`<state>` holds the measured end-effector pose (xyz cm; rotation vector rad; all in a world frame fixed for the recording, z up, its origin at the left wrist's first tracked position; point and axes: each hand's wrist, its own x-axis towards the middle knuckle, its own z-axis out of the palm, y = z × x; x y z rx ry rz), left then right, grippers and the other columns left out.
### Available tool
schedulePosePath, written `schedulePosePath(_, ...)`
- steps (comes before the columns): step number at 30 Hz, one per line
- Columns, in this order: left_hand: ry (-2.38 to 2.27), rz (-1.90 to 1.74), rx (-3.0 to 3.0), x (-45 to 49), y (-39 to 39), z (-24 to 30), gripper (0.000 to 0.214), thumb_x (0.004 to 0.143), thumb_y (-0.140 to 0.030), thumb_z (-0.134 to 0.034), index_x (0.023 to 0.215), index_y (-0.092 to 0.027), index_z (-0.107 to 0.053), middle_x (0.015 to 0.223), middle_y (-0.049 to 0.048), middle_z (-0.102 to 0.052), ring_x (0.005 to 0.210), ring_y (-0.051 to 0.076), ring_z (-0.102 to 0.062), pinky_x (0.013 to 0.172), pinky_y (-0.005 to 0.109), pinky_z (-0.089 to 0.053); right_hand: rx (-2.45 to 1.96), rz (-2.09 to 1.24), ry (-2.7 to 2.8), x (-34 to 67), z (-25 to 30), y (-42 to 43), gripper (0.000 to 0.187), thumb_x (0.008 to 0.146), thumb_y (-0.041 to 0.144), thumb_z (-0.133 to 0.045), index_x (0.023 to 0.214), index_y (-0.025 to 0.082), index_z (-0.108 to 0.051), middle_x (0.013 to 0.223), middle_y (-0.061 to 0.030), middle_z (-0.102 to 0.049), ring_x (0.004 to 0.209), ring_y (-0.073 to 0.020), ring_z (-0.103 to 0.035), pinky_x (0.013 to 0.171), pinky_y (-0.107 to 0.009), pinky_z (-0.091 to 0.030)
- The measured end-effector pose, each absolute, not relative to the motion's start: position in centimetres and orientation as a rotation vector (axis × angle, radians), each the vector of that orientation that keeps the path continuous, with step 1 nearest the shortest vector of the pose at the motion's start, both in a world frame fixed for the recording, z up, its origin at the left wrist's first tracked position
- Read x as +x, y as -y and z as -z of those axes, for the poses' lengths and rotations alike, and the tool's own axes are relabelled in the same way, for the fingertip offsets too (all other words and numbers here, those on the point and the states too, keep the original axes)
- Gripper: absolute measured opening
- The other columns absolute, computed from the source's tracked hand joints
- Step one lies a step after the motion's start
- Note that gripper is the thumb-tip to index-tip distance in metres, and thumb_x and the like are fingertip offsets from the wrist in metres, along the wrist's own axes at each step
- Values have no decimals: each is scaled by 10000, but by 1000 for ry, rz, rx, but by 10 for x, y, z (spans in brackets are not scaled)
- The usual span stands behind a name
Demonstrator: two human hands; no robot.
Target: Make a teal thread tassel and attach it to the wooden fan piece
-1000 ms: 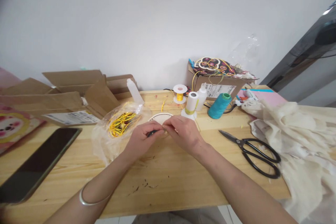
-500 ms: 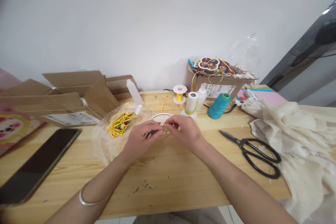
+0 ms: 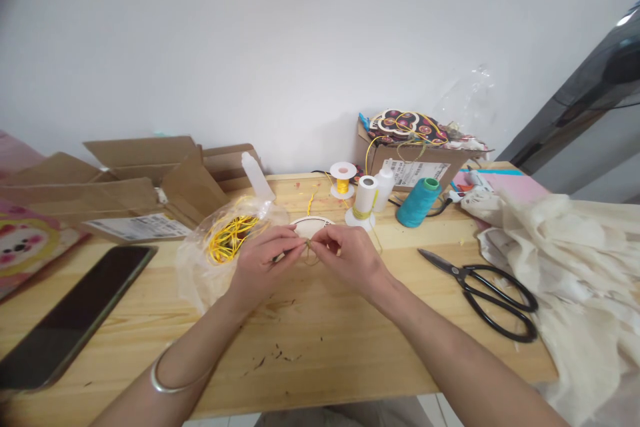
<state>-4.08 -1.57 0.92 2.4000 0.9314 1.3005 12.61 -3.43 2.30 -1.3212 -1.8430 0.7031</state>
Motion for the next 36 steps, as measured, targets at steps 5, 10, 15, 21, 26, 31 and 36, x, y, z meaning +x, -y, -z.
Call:
schedulePosePath(5, -903, -1265, 2146, -39, 16, -8, 104, 733, -193, -561, 759, -195, -662, 727, 9, -646, 765, 116, -597, 767, 254, -467, -1212, -1097, 1661, 124, -23, 32, 160, 726, 288, -525, 671, 146, -572, 586, 7, -557, 513, -73, -456, 476, -189, -370)
schedulePosePath(10, -910, -1223, 1870, -36, 17, -9, 75, 699, -212, -597, 737, -182, -654, 717, 9, -646, 759, 122, -595, 680, 228, -463, -1132, -1337, 1572, 127, -16, 27, 224, 702, 354, -557, 671, 132, -568, 563, 12, -533, 495, -69, -451, 476, -196, -370)
schedulePosePath(15, -1030, -1141, 1668, -34, 17, -10, 120, 688, -270, -595, 711, -163, -643, 691, 4, -642, 655, 105, -562, 598, 210, -439, -1236, -827, 1631, 130, -21, 25, 152, 713, 291, -557, 743, 153, -612, 720, -30, -611, 610, -103, -502, 584, -241, -419)
schedulePosePath(21, -1050, -1014, 1477, -33, 16, -9, 182, 668, -314, -606, 721, -145, -648, 693, 7, -632, 635, 98, -537, 600, 208, -420, -1189, -550, 1812, 129, -26, 31, 92, 695, 179, -584, 778, 178, -624, 683, -6, -633, 612, -106, -538, 596, -237, -434)
schedulePosePath(26, -1020, -872, 1284, -32, 16, -8, 189, 643, -324, -639, 716, -150, -654, 655, -15, -611, 575, 63, -486, 561, 187, -373, -1205, -542, 1821, 133, -21, 25, 68, 705, 171, -573, 738, 180, -632, 704, -15, -651, 641, -120, -557, 601, -250, -436)
schedulePosePath(31, -873, -878, 1053, -31, 16, -3, 170, 649, -306, -646, 688, -141, -644, 562, -28, -556, 565, 63, -475, 640, 227, -385, -1220, -788, 1745, 134, -24, 23, 123, 729, 234, -551, 793, 171, -637, 779, -37, -657, 707, -136, -583, 651, -267, -457)
schedulePosePath(36, -791, -827, 1014, -30, 18, -2, 164, 680, -294, -624, 673, -131, -640, 522, -41, -501, 541, 51, -433, 649, 237, -374, -1195, -1031, 1709, 131, -22, 24, 158, 731, 303, -550, 694, 156, -596, 700, -28, -628, 669, -134, -568, 640, -270, -447)
